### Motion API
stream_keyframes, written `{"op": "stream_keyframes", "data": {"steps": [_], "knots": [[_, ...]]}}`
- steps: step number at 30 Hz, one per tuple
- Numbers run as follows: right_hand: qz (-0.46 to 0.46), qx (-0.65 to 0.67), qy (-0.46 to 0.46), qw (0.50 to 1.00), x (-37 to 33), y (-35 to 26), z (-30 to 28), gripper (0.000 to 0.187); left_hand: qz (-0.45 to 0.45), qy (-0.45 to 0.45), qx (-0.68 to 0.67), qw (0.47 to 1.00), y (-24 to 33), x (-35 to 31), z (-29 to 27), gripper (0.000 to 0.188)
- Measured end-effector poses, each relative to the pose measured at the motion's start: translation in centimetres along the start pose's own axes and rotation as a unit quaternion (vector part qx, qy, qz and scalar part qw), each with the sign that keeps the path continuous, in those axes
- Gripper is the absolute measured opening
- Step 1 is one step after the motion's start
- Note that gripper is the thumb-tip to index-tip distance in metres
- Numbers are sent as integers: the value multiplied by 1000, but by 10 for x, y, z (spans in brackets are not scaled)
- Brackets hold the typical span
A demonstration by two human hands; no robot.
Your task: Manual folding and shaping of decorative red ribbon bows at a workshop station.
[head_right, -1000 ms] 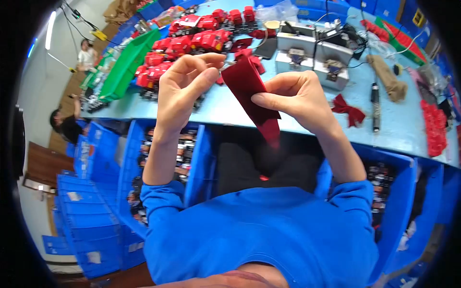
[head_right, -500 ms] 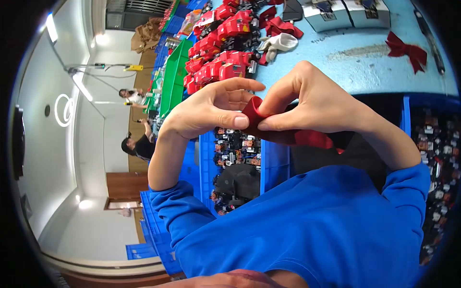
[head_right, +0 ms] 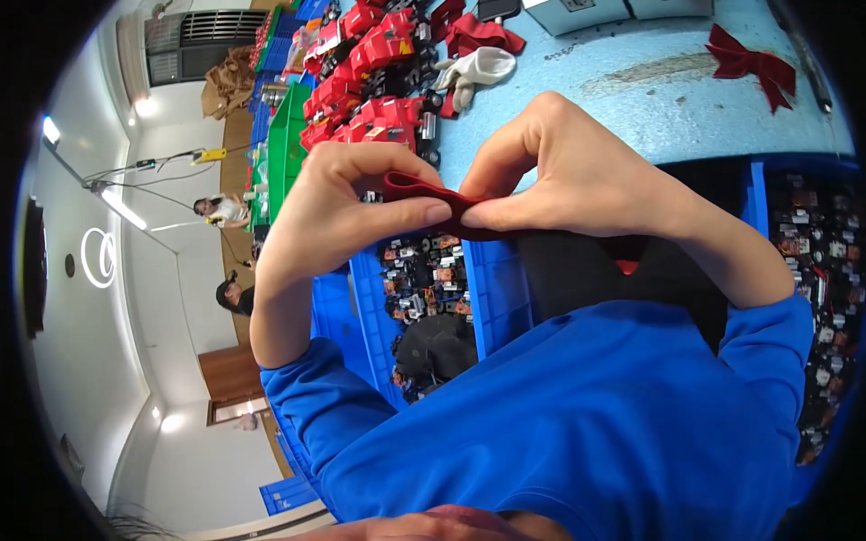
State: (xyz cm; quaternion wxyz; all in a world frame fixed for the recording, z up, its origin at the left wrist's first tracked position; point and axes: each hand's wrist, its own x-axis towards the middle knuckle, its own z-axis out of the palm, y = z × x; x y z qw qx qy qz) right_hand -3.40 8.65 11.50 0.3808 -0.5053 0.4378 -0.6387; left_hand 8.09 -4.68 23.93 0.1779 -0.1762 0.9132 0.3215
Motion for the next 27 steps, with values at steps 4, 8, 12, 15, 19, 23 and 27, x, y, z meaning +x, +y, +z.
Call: {"op": "stream_keyframes", "data": {"steps": [4, 8, 12, 15, 19, 23, 27], "knots": [[46, 157, -37, 986, 15, 20, -2, 16, 76, 64, 39, 994, -4, -15, -9, 16], [14, 145, -86, 986, 25, 34, 5, 17, 121, 10, 66, 990, -6, -25, -23, 15], [11, 166, -169, 971, 26, 37, 18, 21, 179, 0, 95, 979, -8, -34, -22, 21], [17, 184, -207, 961, 28, 40, 24, 28, 219, 3, 132, 967, -10, -37, -20, 22], [-10, 170, -244, 955, 26, 38, 31, 35, 261, -5, 153, 953, -10, -39, -20, 22], [-10, 161, -268, 950, 20, 37, 39, 40, 307, -18, 169, 936, -8, -39, -16, 22], [16, 153, -302, 941, 18, 40, 42, 42, 322, -22, 174, 930, -9, -41, -10, 21]]}}
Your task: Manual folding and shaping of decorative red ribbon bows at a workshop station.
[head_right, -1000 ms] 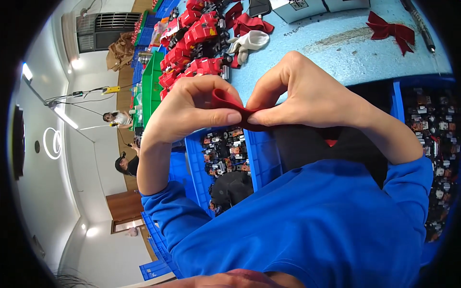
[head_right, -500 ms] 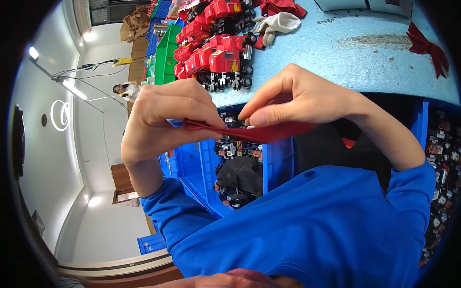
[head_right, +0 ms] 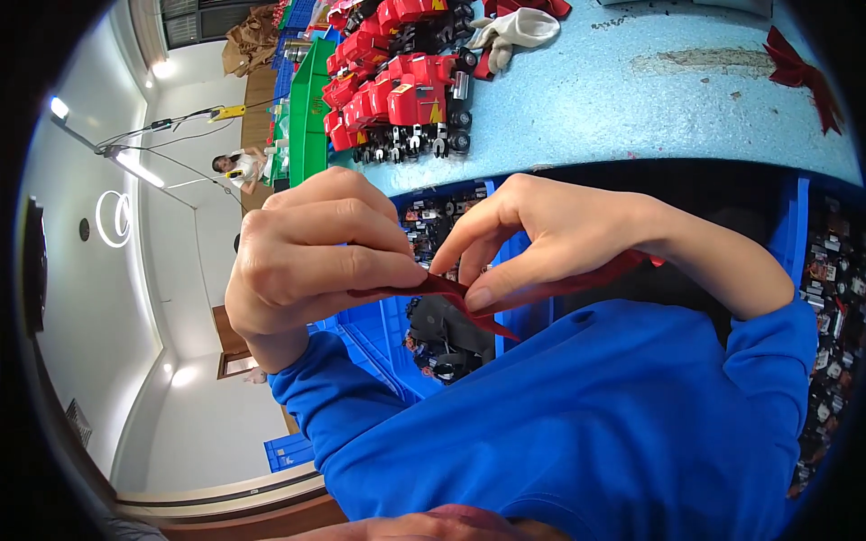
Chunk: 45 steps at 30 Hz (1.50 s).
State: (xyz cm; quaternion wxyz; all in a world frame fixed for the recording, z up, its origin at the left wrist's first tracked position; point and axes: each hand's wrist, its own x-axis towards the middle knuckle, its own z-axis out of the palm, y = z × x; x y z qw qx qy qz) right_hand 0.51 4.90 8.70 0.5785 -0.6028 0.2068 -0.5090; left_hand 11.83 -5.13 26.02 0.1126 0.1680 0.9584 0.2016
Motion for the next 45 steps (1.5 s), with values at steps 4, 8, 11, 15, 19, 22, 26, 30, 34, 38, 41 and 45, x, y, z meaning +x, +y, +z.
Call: {"op": "stream_keyframes", "data": {"steps": [4, 8, 11, 15, 19, 22, 26, 30, 34, 38, 41, 45], "knots": [[-5, 61, -24, 998, -7, 7, 2, 47, 4, -17, -7, 1000, 3, -4, -2, 21], [46, 88, -46, 994, -11, 8, -5, 54, 34, -17, 1, 999, 4, -7, -1, 20], [96, 161, -65, 980, -12, 6, -10, 59, 39, -21, -2, 999, 5, -9, 1, 20], [131, 162, -63, 976, -9, -2, -4, 56, 44, -19, 1, 999, 6, -10, 3, 20], [89, 131, -84, 984, -9, 4, -1, 50, 43, -18, -1, 999, 6, -9, 4, 20], [88, 137, -93, 982, -7, 5, 1, 52, 36, -14, -4, 999, 6, -11, 6, 20], [71, 245, -8, 967, -8, -2, 3, 68, 32, -25, 4, 999, 6, -13, 7, 20], [-26, 125, 57, 990, -8, 0, 0, 57, 33, -14, 16, 999, 3, -11, 7, 20], [-115, -12, 92, 989, -8, -5, 1, 37, 32, 8, 18, 999, 2, -12, 9, 21], [-96, -44, 118, 987, -9, -5, -1, 34, 34, 18, 17, 999, 0, -10, 10, 22], [-91, -57, 127, 986, -11, -5, -2, 30, 25, 20, 15, 999, 0, -9, 9, 23], [-183, -127, 173, 959, -4, 2, -1, 24, 3, 21, 0, 1000, 2, -9, 7, 25]]}}
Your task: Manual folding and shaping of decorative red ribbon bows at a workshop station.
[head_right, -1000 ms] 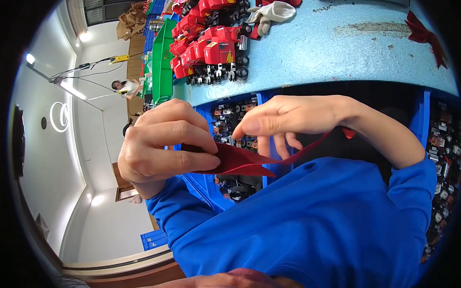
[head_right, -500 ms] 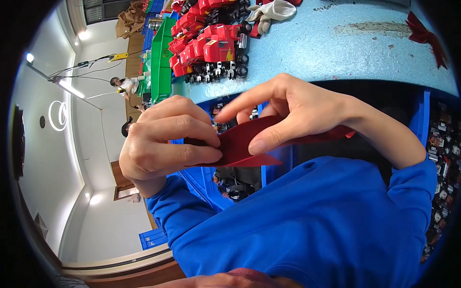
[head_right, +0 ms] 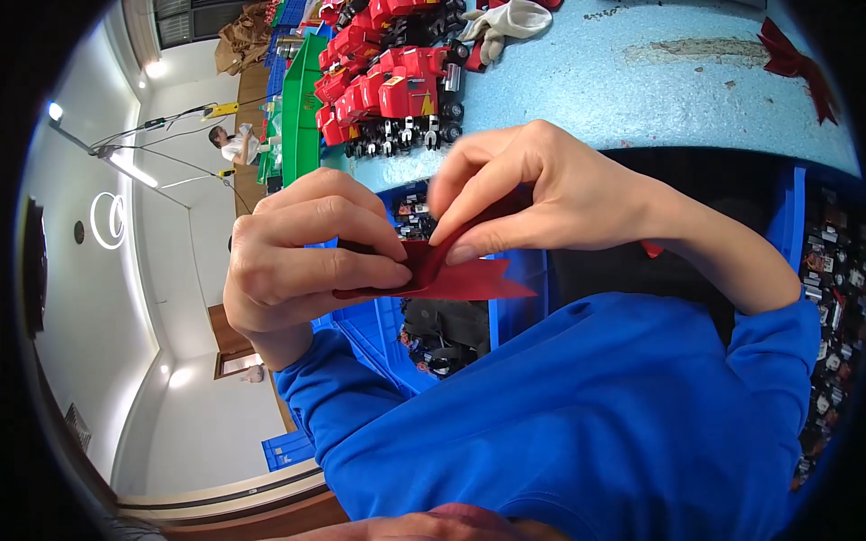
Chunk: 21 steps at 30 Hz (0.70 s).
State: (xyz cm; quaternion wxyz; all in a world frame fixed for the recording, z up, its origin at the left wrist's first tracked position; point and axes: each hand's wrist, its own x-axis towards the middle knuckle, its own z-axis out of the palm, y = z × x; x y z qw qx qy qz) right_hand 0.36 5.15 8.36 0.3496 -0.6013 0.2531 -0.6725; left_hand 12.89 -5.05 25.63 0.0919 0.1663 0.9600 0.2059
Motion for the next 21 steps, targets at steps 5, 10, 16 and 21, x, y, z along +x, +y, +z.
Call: {"op": "stream_keyframes", "data": {"steps": [5, 10, 16, 21], "knots": [[-50, -18, 66, 996, 0, -1, 1, 23, -49, 24, 19, 998, 5, 6, -3, 26], [131, 161, 31, 978, 0, -10, -1, 23, -108, -7, -10, 994, 10, 2, -9, 24], [154, 199, 11, 968, -3, -11, 1, 21, -79, -9, -33, 996, 9, 3, -9, 22], [143, 178, -4, 974, -3, -10, 2, 21, -73, -10, -28, 997, 10, 3, -9, 22]]}}
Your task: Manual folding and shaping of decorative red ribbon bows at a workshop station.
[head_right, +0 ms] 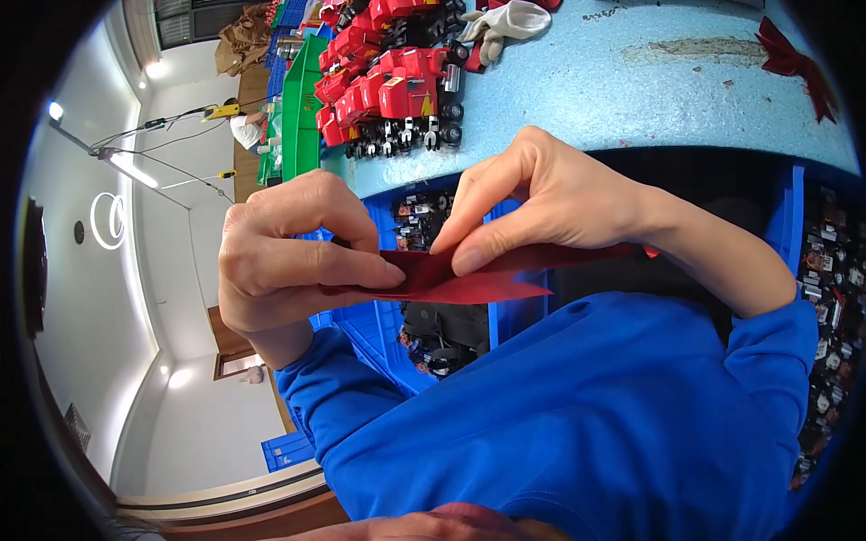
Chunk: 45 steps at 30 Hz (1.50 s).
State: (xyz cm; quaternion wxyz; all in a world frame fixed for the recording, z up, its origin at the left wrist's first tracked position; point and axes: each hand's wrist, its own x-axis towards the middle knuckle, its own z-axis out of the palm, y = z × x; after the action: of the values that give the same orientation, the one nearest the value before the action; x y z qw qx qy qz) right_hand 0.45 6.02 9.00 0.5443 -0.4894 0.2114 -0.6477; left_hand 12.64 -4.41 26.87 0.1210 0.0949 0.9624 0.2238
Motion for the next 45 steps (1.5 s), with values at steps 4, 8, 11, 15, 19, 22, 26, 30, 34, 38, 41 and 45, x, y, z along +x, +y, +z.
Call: {"op": "stream_keyframes", "data": {"steps": [4, 8, 11, 15, 19, 22, 26, 30, 34, 38, 41, 45], "knots": [[-16, -26, -10, 999, 1, 2, 1, 22, 0, -1, 2, 1000, 0, -1, 0, 23], [-45, -40, -25, 998, 2, 3, 4, 18, -10, -3, 13, 1000, 2, 1, 0, 23], [-59, -37, -12, 998, 0, 3, 8, 18, 3, 5, 18, 1000, -1, 1, 3, 25], [-57, -32, -7, 998, -1, 3, 11, 22, 9, 9, 23, 1000, 0, 2, 4, 26], [-54, -26, -9, 998, 0, 6, 11, 16, -12, 3, 12, 1000, 3, 3, 4, 23], [-23, 11, 11, 1000, 0, 6, 12, 17, -12, 5, 8, 1000, 3, 3, 5, 23], [55, 72, 60, 994, 0, -1, 15, 15, -63, 15, 19, 998, 4, 4, 7, 21], [97, 61, 132, 985, 3, -10, 10, 11, -155, 40, -4, 987, -5, 7, 12, 17], [-25, -93, 169, 981, 5, -14, 5, 18, -189, 75, -7, 979, -5, 13, 12, 16], [-157, -288, 197, 924, 3, -18, 2, 25, -226, 109, -9, 968, -7, 16, 14, 14], [-190, -343, 247, 886, 2, -22, 7, 26, -249, 142, -4, 958, -6, 22, 14, 13], [-154, -316, 254, 901, 0, -29, 5, 26, -250, 155, -26, 955, -6, 28, 12, 14]]}}
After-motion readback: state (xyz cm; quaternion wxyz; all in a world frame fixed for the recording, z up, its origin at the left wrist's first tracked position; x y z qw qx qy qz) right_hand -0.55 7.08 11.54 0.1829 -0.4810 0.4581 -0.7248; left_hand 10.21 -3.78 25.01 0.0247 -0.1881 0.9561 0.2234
